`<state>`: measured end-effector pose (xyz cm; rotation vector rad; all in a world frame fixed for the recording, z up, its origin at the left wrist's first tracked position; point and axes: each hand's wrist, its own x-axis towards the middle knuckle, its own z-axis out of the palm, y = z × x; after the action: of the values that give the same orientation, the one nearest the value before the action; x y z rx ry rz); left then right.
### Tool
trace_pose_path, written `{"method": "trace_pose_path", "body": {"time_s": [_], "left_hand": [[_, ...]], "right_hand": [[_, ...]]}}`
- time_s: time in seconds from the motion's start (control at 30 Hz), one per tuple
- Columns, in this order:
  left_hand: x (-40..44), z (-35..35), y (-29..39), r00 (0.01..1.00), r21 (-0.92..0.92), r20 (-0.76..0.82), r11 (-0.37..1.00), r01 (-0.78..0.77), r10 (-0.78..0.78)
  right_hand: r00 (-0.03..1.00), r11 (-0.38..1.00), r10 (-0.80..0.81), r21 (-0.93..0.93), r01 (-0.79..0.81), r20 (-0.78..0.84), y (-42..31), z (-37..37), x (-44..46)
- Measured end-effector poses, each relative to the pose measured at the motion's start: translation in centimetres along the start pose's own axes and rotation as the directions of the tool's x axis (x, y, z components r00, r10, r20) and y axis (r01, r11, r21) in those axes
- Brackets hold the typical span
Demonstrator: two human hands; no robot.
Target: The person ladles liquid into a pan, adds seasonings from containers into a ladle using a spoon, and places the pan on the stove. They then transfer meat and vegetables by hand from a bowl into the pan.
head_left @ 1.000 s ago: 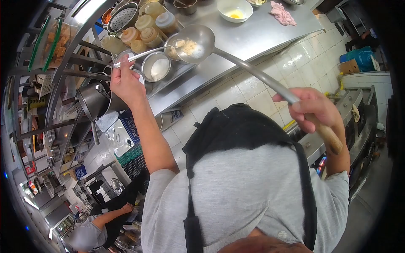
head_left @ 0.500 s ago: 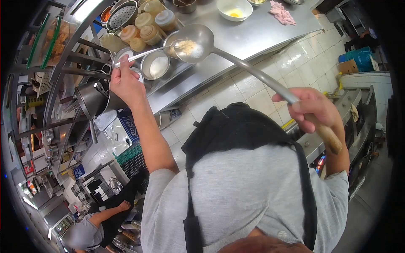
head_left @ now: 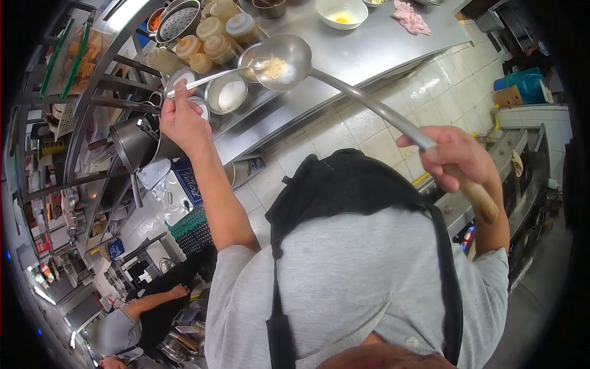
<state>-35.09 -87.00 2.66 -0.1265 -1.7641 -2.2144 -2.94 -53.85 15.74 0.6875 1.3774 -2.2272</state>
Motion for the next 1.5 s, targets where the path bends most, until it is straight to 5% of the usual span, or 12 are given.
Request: {"method": "trace_pose_path", "body": {"time_s": [0.43, 0.57, 0.63, 0.7, 0.77, 1.0, 1.1, 1.23, 1.5], "left_hand": [[1.4, -0.4, 1.4, 0.992, -0.186, -0.054, 0.977, 0.102, -0.114], [1.6, 0.5, 1.1, 0.999, -0.132, -0.036, 0.991, 0.033, -0.038], [0.0, 1.9, 1.0, 0.956, 0.373, 0.142, 0.881, -0.292, 0.256], [-0.6, 2.2, 0.9, 0.949, 0.371, 0.142, 0.874, -0.315, 0.281], [-0.7, 1.9, 1.6, 0.839, 0.407, 0.196, 0.736, -0.541, 0.508], [-0.3, -1.2, 3.0, 0.921, 0.485, 0.036, 0.799, -0.355, 0.388], [0.2, -3.3, 0.1, 0.899, 0.531, 0.090, 0.743, -0.407, 0.428], [-0.5, -4.4, -1.8, 0.967, 0.498, 0.041, 0.834, -0.238, 0.252], [-1.1, -4.5, -3.9, 0.977, 0.507, 0.039, 0.839, -0.198, 0.208]], "right_hand": [[0.999, 1.000, -0.027, 0.007, 0.027, -0.026, 0.0, -0.3, -1.1], [0.998, 0.998, -0.054, 0.031, 0.056, -0.042, 0.1, -1.1, -2.3], [0.991, 0.998, -0.064, -0.028, 0.061, -0.121, -0.2, -1.1, -2.8], [0.987, 0.996, -0.083, -0.038, 0.078, -0.140, -0.2, -1.1, -2.9], [0.981, 0.994, -0.101, -0.045, 0.095, -0.163, -0.1, -1.3, -3.2], [0.979, 0.991, -0.121, -0.074, 0.111, -0.161, -0.4, -0.7, -3.3], [0.982, 0.990, -0.122, -0.083, 0.111, -0.145, -0.6, -0.3, -3.0], [0.986, 0.990, -0.120, -0.090, 0.110, -0.116, -0.8, -0.1, -2.5], [0.991, 0.992, -0.088, -0.094, 0.079, -0.096, -1.5, 0.7, -1.2]]}}
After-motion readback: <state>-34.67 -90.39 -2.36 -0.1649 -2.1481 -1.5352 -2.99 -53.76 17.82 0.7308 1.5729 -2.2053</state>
